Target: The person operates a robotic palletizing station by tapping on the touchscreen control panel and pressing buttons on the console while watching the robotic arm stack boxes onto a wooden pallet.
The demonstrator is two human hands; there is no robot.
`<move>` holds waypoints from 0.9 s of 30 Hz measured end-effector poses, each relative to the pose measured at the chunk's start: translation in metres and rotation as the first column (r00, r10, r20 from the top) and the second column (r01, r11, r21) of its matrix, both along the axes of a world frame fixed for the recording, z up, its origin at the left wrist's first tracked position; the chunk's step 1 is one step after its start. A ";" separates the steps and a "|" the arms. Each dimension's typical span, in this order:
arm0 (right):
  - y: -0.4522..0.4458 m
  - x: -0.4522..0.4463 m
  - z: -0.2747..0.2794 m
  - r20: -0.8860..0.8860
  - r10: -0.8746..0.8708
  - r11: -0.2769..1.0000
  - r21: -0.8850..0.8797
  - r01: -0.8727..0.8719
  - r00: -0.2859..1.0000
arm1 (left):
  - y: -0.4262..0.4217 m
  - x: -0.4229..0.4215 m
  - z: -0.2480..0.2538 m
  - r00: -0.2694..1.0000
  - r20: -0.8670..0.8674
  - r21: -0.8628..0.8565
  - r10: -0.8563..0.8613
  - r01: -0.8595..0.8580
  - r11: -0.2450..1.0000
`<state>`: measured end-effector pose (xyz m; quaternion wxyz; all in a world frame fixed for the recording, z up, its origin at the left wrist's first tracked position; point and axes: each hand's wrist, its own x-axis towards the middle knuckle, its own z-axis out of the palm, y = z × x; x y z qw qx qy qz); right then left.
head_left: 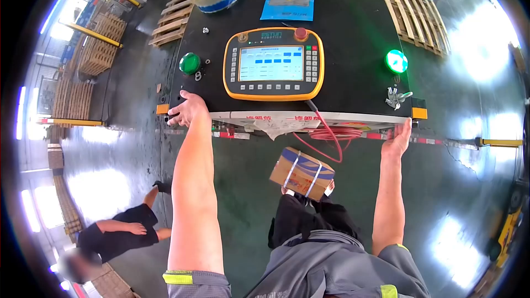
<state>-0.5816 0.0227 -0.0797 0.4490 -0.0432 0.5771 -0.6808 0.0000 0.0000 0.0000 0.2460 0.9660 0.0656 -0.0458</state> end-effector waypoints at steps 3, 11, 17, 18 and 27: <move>0.006 0.005 -0.007 0.014 -0.006 1.000 0.013 0.006 1.000 | 0.006 0.005 0.000 1.000 0.024 0.018 0.010 -0.011 1.000; -0.001 -0.001 -0.013 0.003 -0.041 0.999 -0.014 0.041 0.999 | 0.003 -0.002 0.001 1.000 0.020 -0.034 -0.004 0.004 0.999; -0.001 -0.005 -0.019 -0.010 -0.034 0.999 -0.015 0.034 0.999 | 0.003 0.001 -0.003 1.000 0.024 -0.013 -0.003 0.003 1.000; 0.000 0.000 -0.011 0.003 -0.022 1.000 -0.010 0.022 1.000 | 0.004 0.007 -0.008 0.998 0.062 0.007 0.013 -0.013 1.000; 0.023 0.003 0.011 -0.173 0.030 0.996 0.091 -0.014 0.984 | 0.004 0.010 -0.015 0.995 0.094 -0.035 0.029 -0.026 0.999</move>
